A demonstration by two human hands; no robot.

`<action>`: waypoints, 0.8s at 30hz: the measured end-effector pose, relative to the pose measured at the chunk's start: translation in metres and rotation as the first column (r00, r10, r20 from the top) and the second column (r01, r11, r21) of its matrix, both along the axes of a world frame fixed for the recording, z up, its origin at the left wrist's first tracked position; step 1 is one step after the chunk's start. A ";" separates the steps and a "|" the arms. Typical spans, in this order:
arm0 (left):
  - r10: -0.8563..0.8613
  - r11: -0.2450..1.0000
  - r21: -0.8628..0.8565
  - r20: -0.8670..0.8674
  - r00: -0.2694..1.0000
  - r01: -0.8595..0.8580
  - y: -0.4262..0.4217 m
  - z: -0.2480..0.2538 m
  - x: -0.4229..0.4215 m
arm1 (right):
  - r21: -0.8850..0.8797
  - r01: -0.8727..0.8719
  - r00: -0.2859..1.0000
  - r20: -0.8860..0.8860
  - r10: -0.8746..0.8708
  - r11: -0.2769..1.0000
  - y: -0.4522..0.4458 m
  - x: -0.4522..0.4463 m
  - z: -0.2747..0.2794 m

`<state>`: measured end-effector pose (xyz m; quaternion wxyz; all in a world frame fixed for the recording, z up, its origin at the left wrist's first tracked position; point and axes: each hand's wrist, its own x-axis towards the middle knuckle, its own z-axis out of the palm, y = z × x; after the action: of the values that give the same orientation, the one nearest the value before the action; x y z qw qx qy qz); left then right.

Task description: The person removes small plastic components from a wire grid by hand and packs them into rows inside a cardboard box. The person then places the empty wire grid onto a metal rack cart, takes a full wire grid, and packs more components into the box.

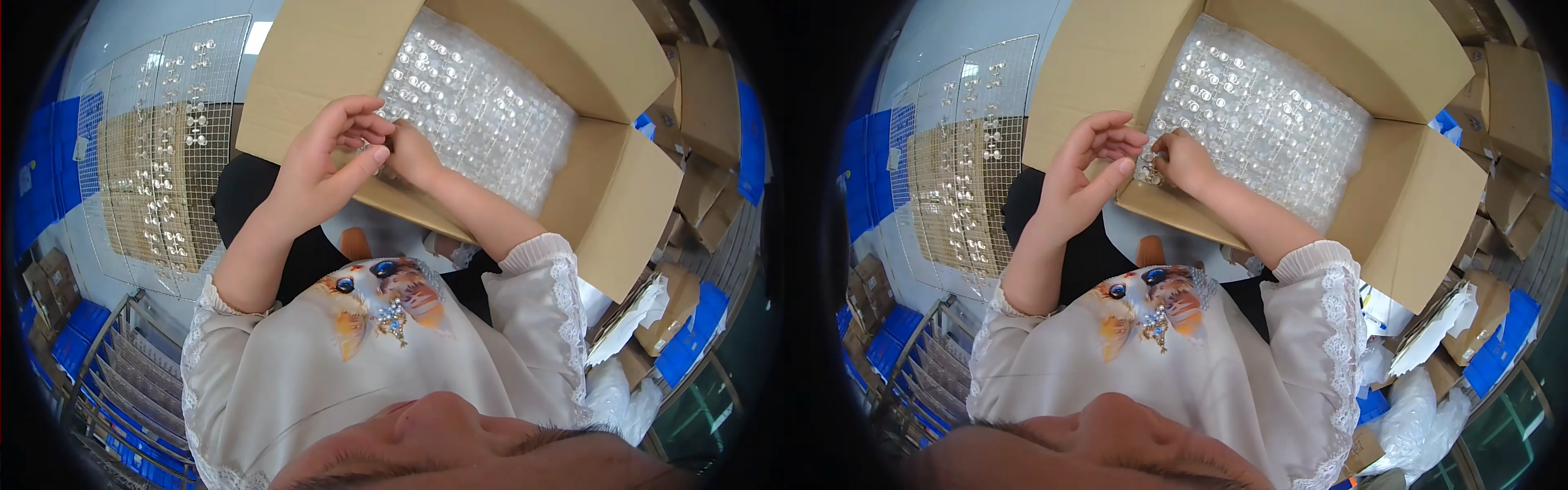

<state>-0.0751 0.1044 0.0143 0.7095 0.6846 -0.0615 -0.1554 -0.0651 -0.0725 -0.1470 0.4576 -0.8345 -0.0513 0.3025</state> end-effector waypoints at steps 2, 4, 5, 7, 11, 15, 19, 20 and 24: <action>-0.002 1.000 0.005 -0.001 1.000 0.002 0.000 0.000 0.000 | -0.048 0.000 0.997 0.081 0.004 0.999 0.002 -0.002 0.002; -0.001 1.000 0.011 0.002 1.000 0.001 0.001 0.000 0.000 | -0.093 -0.043 0.994 0.094 0.052 0.995 0.004 -0.001 0.014; -0.002 1.000 0.017 0.006 1.000 0.002 0.001 -0.001 0.000 | -0.139 -0.083 0.989 0.107 0.098 0.987 0.004 0.001 0.021; -0.006 1.000 0.027 0.016 1.000 0.005 0.001 -0.001 0.001 | -0.233 -0.157 0.974 0.126 0.190 0.960 0.004 0.003 0.030; -0.005 0.999 0.033 0.040 0.999 0.004 0.000 -0.003 0.000 | -0.201 -0.160 0.962 0.189 0.199 0.966 0.002 0.002 0.028; -0.017 0.997 0.078 0.063 0.998 0.012 0.001 -0.003 0.000 | -0.191 -0.176 0.950 0.224 0.217 0.966 -0.001 0.002 0.027; -0.032 0.992 0.126 0.075 0.997 0.022 0.001 -0.003 0.000 | -0.189 -0.198 0.952 0.197 0.235 0.962 -0.002 0.004 0.025; -0.031 0.991 0.132 0.074 0.997 0.021 0.001 -0.003 0.000 | -0.189 -0.201 0.953 0.191 0.237 0.961 -0.001 0.004 0.025; -0.037 0.989 0.149 0.078 0.996 0.025 0.001 -0.003 0.000 | -0.186 -0.210 0.955 0.169 0.242 0.960 -0.002 0.005 0.024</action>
<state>-0.0748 0.1054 0.0109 0.6514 0.7399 -0.0892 -0.1429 -0.0597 -0.0740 -0.1233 0.3419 -0.8833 -0.1648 0.2751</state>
